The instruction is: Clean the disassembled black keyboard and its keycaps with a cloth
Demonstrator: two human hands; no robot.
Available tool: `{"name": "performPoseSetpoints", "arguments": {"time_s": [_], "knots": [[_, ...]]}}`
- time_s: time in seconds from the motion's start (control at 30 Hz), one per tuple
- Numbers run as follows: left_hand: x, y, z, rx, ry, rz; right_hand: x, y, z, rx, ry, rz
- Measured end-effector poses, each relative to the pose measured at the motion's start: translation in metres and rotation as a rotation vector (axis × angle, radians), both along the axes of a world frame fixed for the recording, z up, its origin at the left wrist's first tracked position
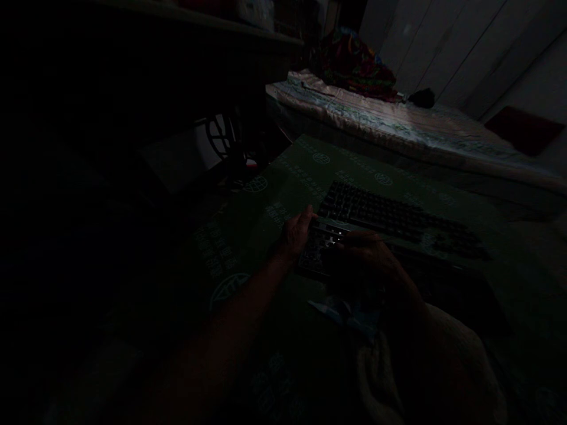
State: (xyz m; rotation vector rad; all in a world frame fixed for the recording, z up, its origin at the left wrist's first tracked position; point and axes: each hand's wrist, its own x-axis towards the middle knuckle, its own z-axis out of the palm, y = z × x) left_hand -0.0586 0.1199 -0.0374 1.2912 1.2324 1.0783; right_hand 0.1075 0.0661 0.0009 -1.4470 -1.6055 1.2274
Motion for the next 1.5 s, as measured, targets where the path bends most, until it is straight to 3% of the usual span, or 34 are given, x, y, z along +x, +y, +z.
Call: {"name": "performPoseSetpoints", "arguments": {"time_s": [0.2,0.33,0.83,1.07,1.2,1.33,1.5], "knots": [[0.001,-0.002,0.005,0.009,0.049,0.019,-0.003,0.001,-0.003,0.046,-0.022,0.021],[0.001,-0.002,0.004,0.024,0.049,0.03,-0.001,0.0,-0.001,-0.023,-0.017,0.073],[0.001,-0.002,0.005,0.011,0.014,-0.001,0.002,0.002,-0.007,-0.01,0.012,0.053],[0.001,-0.002,0.003,0.036,0.051,0.015,-0.008,0.003,-0.008,0.106,-0.023,0.103],[0.001,-0.002,0.003,0.026,0.038,0.014,-0.003,0.0,-0.004,0.013,0.008,0.106],[0.001,-0.002,0.004,-0.001,0.022,0.011,0.006,-0.003,0.0,-0.126,0.064,0.011],[0.0,-0.001,0.002,0.002,0.008,0.009,0.003,-0.002,0.0,-0.118,0.055,0.001]]}}
